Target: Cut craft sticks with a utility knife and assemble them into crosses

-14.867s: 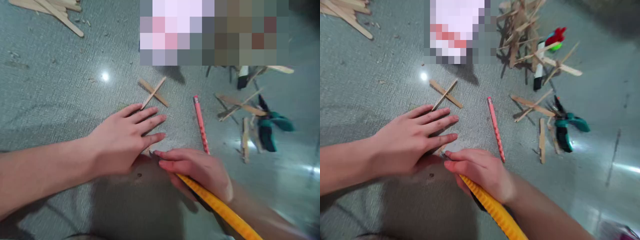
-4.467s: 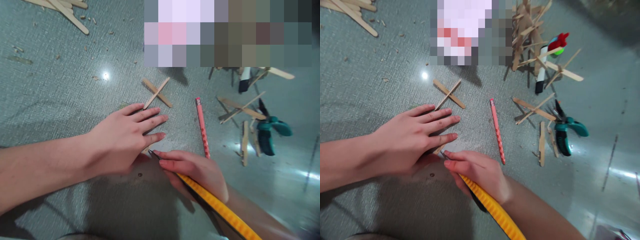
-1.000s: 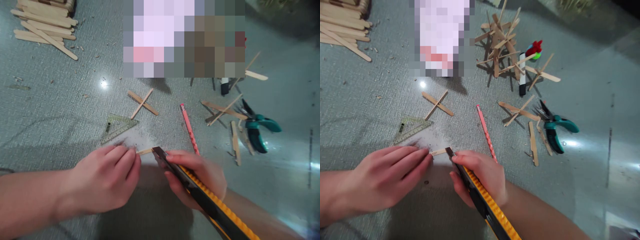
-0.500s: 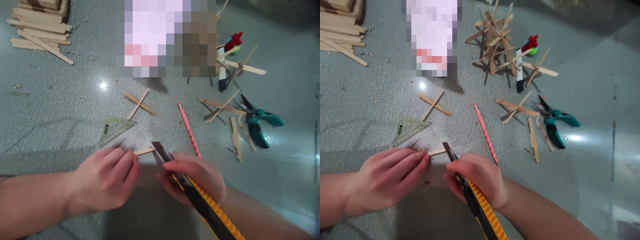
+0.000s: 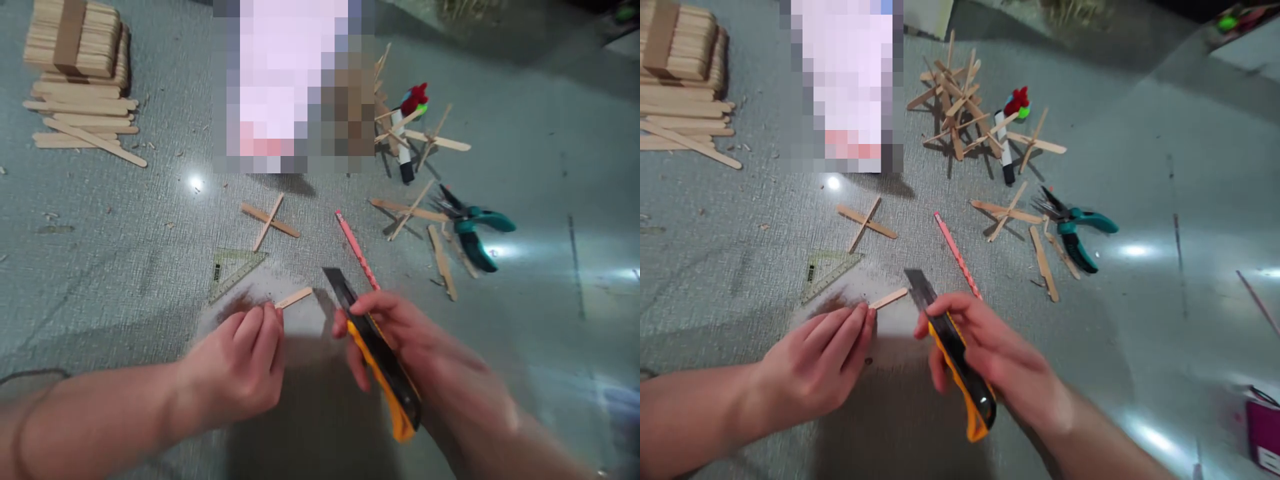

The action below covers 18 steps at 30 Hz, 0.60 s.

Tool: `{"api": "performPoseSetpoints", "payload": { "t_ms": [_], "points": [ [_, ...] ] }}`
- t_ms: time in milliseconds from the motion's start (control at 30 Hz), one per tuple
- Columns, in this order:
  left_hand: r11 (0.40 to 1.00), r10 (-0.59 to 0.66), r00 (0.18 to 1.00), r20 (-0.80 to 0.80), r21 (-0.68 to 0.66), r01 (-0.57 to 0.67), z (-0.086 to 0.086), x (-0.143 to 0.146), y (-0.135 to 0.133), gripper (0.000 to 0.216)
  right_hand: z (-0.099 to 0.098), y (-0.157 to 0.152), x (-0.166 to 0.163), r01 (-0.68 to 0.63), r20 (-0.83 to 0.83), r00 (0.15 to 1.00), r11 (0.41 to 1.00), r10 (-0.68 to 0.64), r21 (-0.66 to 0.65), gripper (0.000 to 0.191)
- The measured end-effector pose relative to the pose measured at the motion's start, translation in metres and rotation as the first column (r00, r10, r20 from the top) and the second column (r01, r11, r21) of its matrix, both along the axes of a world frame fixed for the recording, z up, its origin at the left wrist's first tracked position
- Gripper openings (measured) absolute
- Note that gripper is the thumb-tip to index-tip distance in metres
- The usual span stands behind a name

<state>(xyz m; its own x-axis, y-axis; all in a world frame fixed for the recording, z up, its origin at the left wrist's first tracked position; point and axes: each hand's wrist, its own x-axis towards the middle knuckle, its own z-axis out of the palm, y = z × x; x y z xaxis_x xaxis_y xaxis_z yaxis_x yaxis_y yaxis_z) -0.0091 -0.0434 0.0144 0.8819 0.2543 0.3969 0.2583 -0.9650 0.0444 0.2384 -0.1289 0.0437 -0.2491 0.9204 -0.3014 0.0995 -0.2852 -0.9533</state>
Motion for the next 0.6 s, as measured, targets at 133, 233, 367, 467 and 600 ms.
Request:
{"api": "performPoseSetpoints", "payload": {
  "t_ms": [133,233,367,467,600],
  "points": [
    [0.999,0.017,1.0,0.02,0.034,-0.018,-0.003,0.001,-0.003,0.021,-0.002,-0.034,-0.027,0.024,0.605,0.78,0.973,-0.163,0.23,0.043],
    [0.998,0.014,1.0,0.006,0.06,-0.014,-0.006,0.001,-0.004,0.021,-0.005,-0.039,-0.049,-0.114,0.732,0.658,0.937,-0.178,0.33,0.048],
    [0.996,0.02,1.0,0.0,0.09,-0.02,-0.007,0.001,-0.002,0.023,-0.006,-0.031,-0.064,-0.162,0.764,0.628,0.936,-0.145,0.311,0.06],
    [0.997,0.001,1.0,0.013,0.073,-0.002,-0.006,0.001,-0.001,0.026,-0.005,-0.028,-0.067,-0.165,0.761,0.639,0.945,-0.115,0.281,0.063],
    [0.999,-0.016,1.0,0.009,0.047,0.016,-0.005,0.001,-0.001,0.028,-0.006,-0.028,-0.067,-0.178,0.778,0.623,0.954,-0.082,0.243,0.065]
  ]
}}
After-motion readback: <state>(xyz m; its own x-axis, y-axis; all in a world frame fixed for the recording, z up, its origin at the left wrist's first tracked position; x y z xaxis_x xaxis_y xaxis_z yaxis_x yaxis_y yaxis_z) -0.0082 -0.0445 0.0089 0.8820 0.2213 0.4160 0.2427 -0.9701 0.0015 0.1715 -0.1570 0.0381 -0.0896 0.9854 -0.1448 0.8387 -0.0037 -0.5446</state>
